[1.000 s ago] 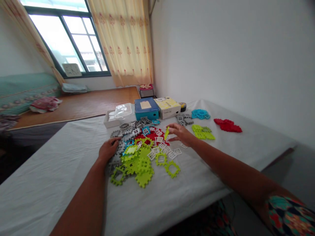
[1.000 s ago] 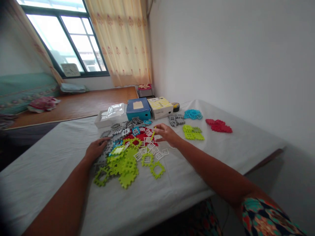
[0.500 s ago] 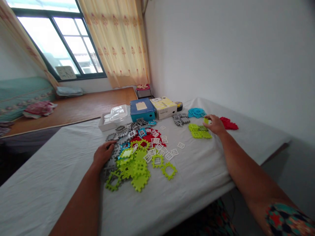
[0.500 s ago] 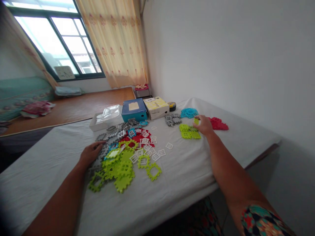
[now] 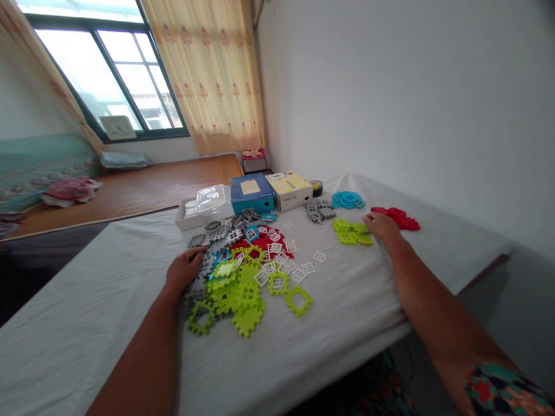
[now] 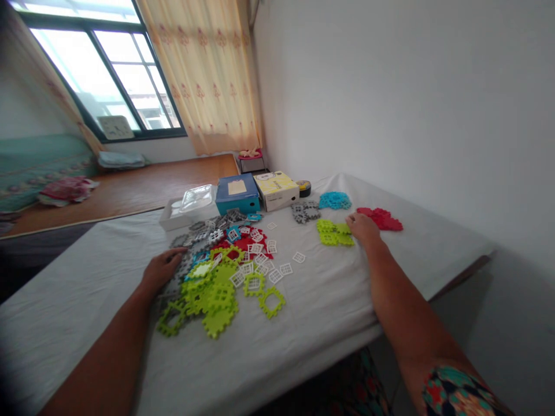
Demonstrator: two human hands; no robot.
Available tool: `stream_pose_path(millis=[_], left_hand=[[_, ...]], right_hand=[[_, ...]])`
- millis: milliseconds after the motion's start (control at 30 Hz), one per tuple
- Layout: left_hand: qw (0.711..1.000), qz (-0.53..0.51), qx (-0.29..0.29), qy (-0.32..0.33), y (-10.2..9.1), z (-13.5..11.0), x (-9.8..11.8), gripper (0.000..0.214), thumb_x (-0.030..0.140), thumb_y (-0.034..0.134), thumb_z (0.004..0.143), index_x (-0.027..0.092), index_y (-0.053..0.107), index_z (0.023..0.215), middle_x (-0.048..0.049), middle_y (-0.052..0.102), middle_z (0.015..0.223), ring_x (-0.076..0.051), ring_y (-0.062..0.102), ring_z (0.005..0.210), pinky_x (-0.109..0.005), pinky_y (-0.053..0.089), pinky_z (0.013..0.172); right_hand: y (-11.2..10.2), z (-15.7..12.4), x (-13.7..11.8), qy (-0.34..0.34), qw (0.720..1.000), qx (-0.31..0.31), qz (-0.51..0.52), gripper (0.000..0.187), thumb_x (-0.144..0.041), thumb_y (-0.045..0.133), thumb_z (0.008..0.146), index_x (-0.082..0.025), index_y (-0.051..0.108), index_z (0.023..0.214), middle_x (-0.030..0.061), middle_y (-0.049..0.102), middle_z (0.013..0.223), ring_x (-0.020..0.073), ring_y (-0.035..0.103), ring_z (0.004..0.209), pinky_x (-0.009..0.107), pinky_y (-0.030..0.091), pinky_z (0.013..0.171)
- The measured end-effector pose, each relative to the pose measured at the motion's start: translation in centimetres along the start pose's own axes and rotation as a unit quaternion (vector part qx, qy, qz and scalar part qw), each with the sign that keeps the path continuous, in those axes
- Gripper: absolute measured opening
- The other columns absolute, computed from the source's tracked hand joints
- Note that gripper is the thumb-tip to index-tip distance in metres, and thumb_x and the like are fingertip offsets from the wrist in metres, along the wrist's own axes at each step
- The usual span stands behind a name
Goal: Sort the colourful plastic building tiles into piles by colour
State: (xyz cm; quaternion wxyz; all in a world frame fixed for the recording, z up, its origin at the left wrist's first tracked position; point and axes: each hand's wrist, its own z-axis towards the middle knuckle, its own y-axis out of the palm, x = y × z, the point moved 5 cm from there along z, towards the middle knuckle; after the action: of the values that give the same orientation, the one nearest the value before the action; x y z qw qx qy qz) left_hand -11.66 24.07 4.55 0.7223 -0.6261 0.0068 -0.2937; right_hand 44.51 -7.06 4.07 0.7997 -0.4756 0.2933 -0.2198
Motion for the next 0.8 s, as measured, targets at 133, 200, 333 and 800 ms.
stream_pose_path(millis=[133, 200, 333, 800], left_hand=[[1.000, 0.004, -0.005, -0.010, 0.0, 0.0, 0.1, 0.037, 0.032, 0.046, 0.086, 0.027, 0.070, 0.113, -0.0012, 0.071, 0.115, -0.022, 0.065, 0.103, -0.029, 0.051, 0.084], [1.000, 0.006, -0.009, -0.010, 0.0, 0.0, 0.2, 0.038, 0.032, 0.045, 0.086, 0.026, 0.070, 0.114, -0.0018, 0.069, 0.117, -0.023, 0.064, 0.106, -0.029, 0.050, 0.086], [1.000, 0.012, -0.005, -0.011, 0.1, 0.0, 0.0, 0.037, 0.032, 0.045, 0.087, 0.027, 0.070, 0.114, -0.0014, 0.070, 0.117, -0.023, 0.064, 0.106, -0.029, 0.050, 0.086], [1.000, 0.005, -0.006, -0.009, 0.4, 0.0, -0.2, 0.038, 0.035, 0.045, 0.087, 0.027, 0.070, 0.115, -0.0009, 0.070, 0.117, -0.022, 0.065, 0.104, -0.028, 0.050, 0.085]], right_hand=[[0.0, -0.3, -0.8, -0.024, 0.999, 0.012, 0.026, 0.033, -0.037, 0.046, 0.087, -0.017, 0.071, 0.096, 0.0118, 0.072, 0.097, 0.0240, 0.066, 0.084, 0.035, 0.050, 0.078], [-0.9, -0.4, -2.3, -0.041, 0.996, 0.061, 0.046, 0.034, -0.036, 0.045, 0.087, -0.016, 0.069, 0.101, 0.0133, 0.071, 0.100, 0.0239, 0.066, 0.084, 0.038, 0.049, 0.082], [-2.4, -2.3, -8.9, -0.137, 0.976, 0.027, 0.167, 0.032, -0.035, 0.046, 0.089, -0.017, 0.067, 0.105, 0.0109, 0.070, 0.102, 0.0209, 0.065, 0.084, 0.037, 0.050, 0.083], [-4.7, -17.2, -25.2, -0.554, 0.690, -0.387, 0.260, 0.040, -0.028, 0.076, 0.074, -0.019, 0.065, 0.112, 0.0098, 0.062, 0.116, 0.0203, 0.055, 0.112, 0.037, 0.044, 0.097]])
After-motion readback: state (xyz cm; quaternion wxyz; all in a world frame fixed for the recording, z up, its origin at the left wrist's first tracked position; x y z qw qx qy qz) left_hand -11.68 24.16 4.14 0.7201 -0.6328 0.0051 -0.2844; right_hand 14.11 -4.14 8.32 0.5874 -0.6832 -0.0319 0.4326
